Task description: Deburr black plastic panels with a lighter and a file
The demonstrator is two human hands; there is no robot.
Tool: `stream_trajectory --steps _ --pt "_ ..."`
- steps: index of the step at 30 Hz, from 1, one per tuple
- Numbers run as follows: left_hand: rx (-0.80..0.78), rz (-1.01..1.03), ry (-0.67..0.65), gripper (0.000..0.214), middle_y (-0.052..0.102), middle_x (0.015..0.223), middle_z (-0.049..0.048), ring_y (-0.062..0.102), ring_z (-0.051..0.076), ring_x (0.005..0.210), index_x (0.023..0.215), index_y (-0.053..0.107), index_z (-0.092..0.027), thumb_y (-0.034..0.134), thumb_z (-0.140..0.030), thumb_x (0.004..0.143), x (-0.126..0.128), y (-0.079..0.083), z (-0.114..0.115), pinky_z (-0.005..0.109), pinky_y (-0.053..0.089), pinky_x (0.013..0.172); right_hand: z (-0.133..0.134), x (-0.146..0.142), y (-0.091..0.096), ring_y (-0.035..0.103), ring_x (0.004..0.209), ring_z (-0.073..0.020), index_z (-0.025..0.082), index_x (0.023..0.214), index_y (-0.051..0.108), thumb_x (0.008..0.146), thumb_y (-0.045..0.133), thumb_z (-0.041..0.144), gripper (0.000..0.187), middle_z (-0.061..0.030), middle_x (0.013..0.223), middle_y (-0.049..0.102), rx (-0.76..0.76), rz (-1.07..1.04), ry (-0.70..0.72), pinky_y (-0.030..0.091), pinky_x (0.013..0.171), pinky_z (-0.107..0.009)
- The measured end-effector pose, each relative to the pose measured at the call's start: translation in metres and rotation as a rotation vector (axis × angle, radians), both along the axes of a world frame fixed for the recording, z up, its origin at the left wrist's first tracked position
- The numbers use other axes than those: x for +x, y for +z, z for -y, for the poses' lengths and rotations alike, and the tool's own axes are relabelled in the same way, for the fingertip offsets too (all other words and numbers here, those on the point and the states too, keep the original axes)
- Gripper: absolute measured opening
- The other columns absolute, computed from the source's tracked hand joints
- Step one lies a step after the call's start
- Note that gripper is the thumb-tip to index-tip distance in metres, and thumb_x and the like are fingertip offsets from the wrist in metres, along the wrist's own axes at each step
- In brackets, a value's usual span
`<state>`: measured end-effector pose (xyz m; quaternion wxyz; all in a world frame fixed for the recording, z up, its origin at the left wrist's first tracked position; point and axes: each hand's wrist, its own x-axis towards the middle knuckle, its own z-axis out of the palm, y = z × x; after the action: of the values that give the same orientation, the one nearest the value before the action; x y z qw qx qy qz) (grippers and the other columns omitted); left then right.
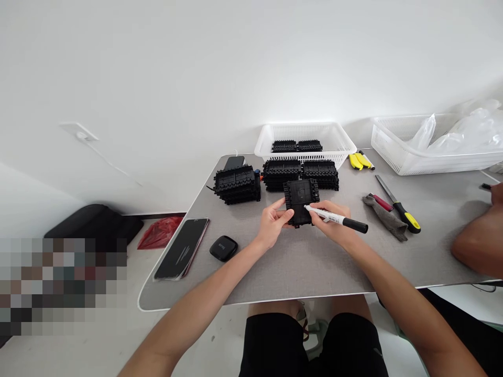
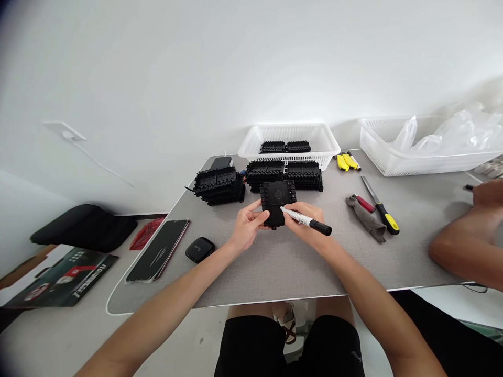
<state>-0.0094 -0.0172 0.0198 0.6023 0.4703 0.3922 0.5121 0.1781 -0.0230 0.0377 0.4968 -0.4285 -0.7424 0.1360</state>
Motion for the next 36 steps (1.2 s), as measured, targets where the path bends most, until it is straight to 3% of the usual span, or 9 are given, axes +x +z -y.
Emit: stream_trajectory --steps 22,29,36 --pt "-0.006 0.013 -0.014 0.076 0.076 0.082 0.0098 0.072 0.027 0.072 0.135 0.052 -0.012 0.078 -0.045 0.071 0.001 0.000 0.001 0.041 0.061 0.063 0.002 0.001 -0.001 0.065 0.060 -0.0159 0.023 0.089 0.069 0.087 0.058 0.033 0.016 -0.0050 0.077 0.071 -0.009 -0.050 0.026 0.052 0.055 -0.028" --pt "-0.013 0.006 -0.058 0.075 0.075 0.080 0.0088 0.071 0.023 0.068 0.134 0.052 -0.011 0.078 -0.044 0.071 0.007 -0.001 0.007 0.041 0.061 0.066 0.003 0.001 0.002 0.068 0.068 -0.0161 0.023 0.094 0.068 0.087 0.060 0.027 0.011 -0.0059 0.083 0.072 0.171 -0.179 -0.056 0.057 0.064 -0.031" --pt "0.023 -0.031 -0.092 0.076 0.074 0.074 0.0057 0.069 0.020 0.066 0.136 0.051 -0.012 0.077 -0.043 0.072 0.012 -0.004 0.013 0.036 0.060 0.063 -0.003 0.004 -0.007 0.068 0.069 -0.0171 0.023 0.101 0.069 0.087 0.060 0.031 0.018 -0.0057 0.084 0.071 0.131 -0.219 -0.085 0.058 0.067 -0.034"
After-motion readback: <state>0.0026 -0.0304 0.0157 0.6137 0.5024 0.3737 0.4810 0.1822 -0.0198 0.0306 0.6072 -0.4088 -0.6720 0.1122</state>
